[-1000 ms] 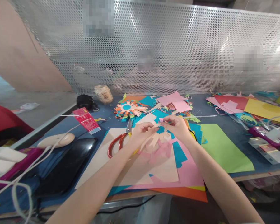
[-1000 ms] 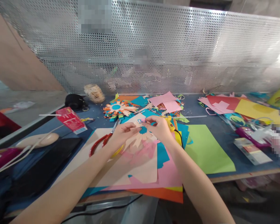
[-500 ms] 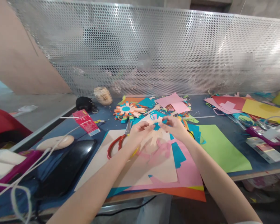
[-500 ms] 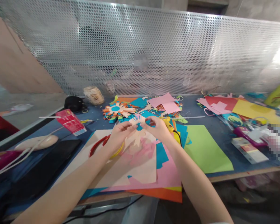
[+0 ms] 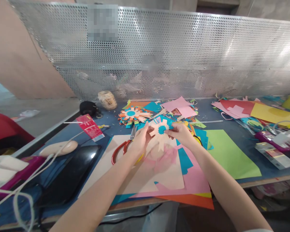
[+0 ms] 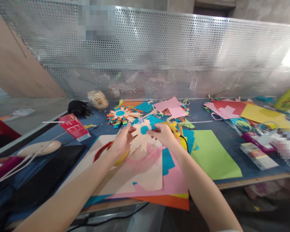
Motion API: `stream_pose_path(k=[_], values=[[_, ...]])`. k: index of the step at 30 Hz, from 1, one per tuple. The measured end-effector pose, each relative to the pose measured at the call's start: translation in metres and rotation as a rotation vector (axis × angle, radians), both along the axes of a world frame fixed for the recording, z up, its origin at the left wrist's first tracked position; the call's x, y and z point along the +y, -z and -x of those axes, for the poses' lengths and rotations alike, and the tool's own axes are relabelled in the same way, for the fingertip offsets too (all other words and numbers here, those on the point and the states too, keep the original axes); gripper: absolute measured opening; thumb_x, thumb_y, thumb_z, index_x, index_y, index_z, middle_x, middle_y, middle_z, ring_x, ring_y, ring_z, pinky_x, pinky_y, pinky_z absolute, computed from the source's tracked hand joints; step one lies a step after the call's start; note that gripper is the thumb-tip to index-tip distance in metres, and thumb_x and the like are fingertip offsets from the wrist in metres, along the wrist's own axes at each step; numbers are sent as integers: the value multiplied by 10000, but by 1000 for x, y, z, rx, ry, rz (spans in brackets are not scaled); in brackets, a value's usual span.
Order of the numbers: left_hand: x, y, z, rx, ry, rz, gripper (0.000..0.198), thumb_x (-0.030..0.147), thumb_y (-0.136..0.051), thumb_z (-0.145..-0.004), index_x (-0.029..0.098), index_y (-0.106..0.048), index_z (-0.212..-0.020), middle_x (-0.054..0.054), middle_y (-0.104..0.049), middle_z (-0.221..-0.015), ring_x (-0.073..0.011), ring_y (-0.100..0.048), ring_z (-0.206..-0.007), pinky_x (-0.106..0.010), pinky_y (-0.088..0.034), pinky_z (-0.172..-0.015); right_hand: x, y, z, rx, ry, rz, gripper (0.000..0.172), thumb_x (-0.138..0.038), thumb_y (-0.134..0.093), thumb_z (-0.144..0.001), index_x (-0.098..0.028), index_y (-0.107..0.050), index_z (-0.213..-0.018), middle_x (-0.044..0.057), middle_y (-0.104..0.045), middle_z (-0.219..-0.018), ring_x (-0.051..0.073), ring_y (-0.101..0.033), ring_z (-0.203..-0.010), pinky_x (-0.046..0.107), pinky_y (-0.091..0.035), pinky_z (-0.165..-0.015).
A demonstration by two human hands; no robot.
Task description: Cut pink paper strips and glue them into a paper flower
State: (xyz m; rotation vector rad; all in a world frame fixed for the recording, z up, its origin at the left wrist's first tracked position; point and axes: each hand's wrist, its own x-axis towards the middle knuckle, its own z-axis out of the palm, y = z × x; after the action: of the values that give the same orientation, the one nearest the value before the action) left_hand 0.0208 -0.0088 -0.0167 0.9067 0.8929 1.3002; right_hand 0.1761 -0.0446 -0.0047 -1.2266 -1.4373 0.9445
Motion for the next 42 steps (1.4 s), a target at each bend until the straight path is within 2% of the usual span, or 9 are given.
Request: stream_pose_path(k=[7,12,20,28,35,42], values=[[3,0,2,-32,39,15,313,441,-740,-535,170,-588,-565,-5,-624,-594,-148,-604,-625,-276,-459,-614,0,-2,0,34,25,-10,450,-445,-706,-553,-210,-325,-509,-57,-494,-461,89,-463,-429,219,-354,-409],[4,-2,6,-132,122,12,276,405,-750,-534,159,-649,-610,-10,-652,-638,-120,-591,-606,-237,-435,-572,3,0,-3,90,99,-39,338,-418,-699,-569,-191,-450,-561,-55,-503,-474,79,-451,-416,213,-344,-404],[5,-1,7,-204,145,-29,248,322,-797,-485,158,-631,-570,14,-621,-594,-83,-552,-570,-210,-413,-539,3,-6,-10,449,318,-102,347,-415,-709,-552,-188,-451,-599,-62,-491,-496,54,-413,-421,196,-318,-396],[5,2,8,-180,138,-58,203,295,-788,-507,172,-646,-582,20,-612,-593,-77,-543,-580,-207,-405,-556,0,-14,-14,777,265,-130,368,-287,-726,-493,-201,-372,-548,-61,-462,-507,66,-421,-461,200,-334,-390],[6,2,9,-174,139,-52,189,309,-749,-545,168,-649,-621,10,-619,-593,-95,-556,-580,-225,-406,-559,-2,-12,-12,661,85,-118,344,-317,-678,-565,-203,-354,-553,-69,-424,-470,63,-394,-424,213,-328,-406],[6,3,7,-150,133,-62,198,312,-782,-510,174,-659,-582,-4,-654,-635,-92,-566,-607,-213,-410,-571,-1,-11,-12,669,72,-78,304,-331,-692,-550,-193,-423,-585,-67,-459,-487,59,-415,-435,208,-347,-433]])
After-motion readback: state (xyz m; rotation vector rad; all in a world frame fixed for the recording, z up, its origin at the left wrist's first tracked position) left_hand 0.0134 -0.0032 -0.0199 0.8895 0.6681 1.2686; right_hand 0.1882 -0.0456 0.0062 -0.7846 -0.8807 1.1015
